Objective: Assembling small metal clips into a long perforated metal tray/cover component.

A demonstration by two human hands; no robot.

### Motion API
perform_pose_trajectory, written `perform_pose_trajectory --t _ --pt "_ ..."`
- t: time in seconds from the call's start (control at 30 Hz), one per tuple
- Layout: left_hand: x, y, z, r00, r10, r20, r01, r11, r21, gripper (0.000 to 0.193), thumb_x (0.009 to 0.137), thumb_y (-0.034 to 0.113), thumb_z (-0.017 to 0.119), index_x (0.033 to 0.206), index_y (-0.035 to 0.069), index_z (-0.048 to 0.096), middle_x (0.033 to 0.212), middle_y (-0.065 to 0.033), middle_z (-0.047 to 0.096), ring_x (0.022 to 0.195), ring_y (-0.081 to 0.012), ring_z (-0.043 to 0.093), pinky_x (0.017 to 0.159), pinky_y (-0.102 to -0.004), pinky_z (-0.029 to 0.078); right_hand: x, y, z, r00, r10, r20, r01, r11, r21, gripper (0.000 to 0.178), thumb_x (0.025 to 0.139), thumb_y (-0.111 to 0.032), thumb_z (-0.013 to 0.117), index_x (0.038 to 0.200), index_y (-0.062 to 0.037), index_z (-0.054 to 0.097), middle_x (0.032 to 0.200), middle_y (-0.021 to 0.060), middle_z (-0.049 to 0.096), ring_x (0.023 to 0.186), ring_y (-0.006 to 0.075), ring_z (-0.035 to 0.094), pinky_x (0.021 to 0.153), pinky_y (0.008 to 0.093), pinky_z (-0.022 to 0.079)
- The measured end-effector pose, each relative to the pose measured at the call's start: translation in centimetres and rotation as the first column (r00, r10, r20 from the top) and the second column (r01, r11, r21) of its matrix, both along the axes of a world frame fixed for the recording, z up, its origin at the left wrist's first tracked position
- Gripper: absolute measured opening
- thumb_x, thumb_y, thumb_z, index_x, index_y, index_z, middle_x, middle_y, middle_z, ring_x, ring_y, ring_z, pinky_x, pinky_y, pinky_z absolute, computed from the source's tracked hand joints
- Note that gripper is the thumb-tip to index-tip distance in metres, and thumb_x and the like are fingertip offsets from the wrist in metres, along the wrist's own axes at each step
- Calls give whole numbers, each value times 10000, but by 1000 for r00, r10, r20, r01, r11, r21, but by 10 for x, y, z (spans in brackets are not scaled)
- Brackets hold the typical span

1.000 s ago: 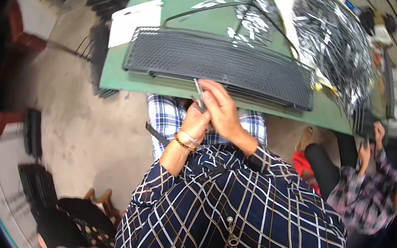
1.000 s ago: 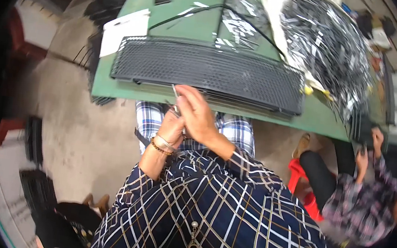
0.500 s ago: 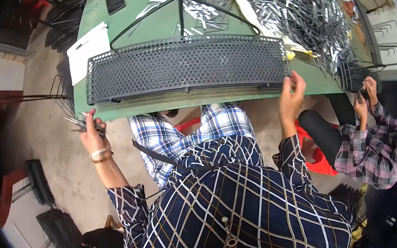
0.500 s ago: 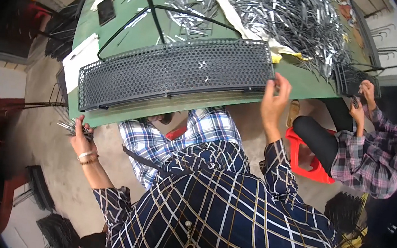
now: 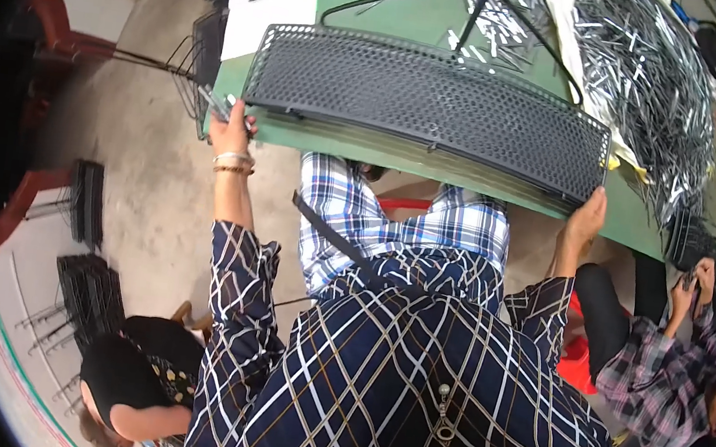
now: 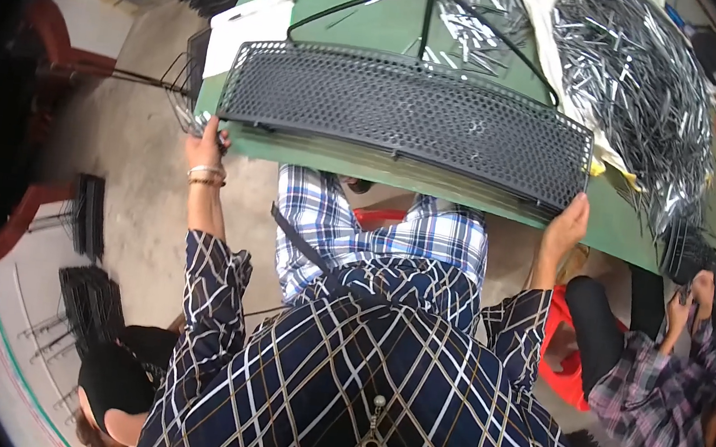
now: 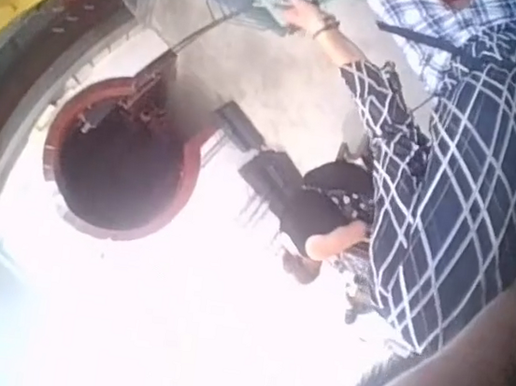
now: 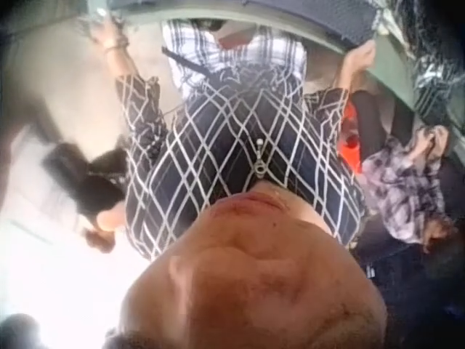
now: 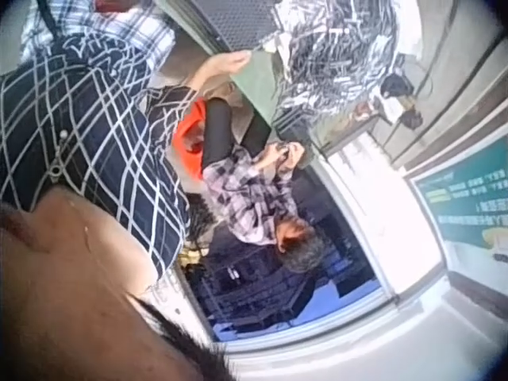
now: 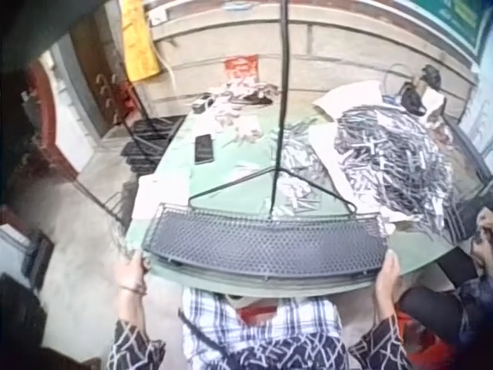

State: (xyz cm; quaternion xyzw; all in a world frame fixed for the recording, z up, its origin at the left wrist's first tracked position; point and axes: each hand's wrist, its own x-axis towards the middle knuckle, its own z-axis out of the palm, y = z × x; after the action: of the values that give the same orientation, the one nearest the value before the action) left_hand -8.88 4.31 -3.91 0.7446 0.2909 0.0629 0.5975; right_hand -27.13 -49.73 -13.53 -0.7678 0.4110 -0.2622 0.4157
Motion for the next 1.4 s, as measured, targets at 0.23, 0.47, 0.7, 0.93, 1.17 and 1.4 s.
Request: perform_pose_trajectory --t 0.23,0.47,0.7,0.93,1.17,1.4 --pt "-9 -13 -1 997 -40 66 33 995 96 226 849 129 614 1001 6 500 821 -61 586 544 -114 550 421 -236 447 8 -9 -8 998 43 42 -44 999 32 428 950 -300 467 1085 90 577 1041 170 638 934 230 573 855 303 420" --pt "-22 8 -1 993 -71 99 64 995 72 230 840 119 616 999 -3 504 802 -73 592 555 -129 584 425 -244 480 34 -6 -7 994 92 56 -106 932 347 432 935 -364 489 1034 34 625 973 85 629 876 149 552 803 279 425" --pt "-23 -2 -23 981 -157 116 155 987 31 236 829 145 643 990 10 535 820 -66 608 580 -133 604 465 -243 491 37 -50 -26 991 127 31 -127 887 444 424 896 -389 561 1156 -56 598 1054 1 602 855 105 515 728 284 398" --pt "-24 -2 -20 984 -133 117 123 988 92 211 841 142 620 966 2 524 758 -67 602 535 -131 593 446 -241 487 43 -48 -30 984 147 98 -176 871 459 417 886 -374 585 1153 -53 603 1075 4 599 870 116 524 747 283 394" --pt "-14 -12 -30 968 -85 235 83 996 18 237 844 119 612 986 4 461 767 -84 587 528 -145 588 423 -271 485 41 -50 -26 990 81 119 -126 887 444 489 860 -400 614 1133 5 603 1104 87 612 988 183 550 833 325 417" --pt "-30 10 -46 951 -24 308 22 1000 11 299 868 136 605 1098 15 458 875 -96 591 581 -156 601 443 -261 505 42 -33 -30 982 97 161 -161 877 453 471 834 -427 648 1031 1 648 978 43 625 890 136 536 750 295 421"
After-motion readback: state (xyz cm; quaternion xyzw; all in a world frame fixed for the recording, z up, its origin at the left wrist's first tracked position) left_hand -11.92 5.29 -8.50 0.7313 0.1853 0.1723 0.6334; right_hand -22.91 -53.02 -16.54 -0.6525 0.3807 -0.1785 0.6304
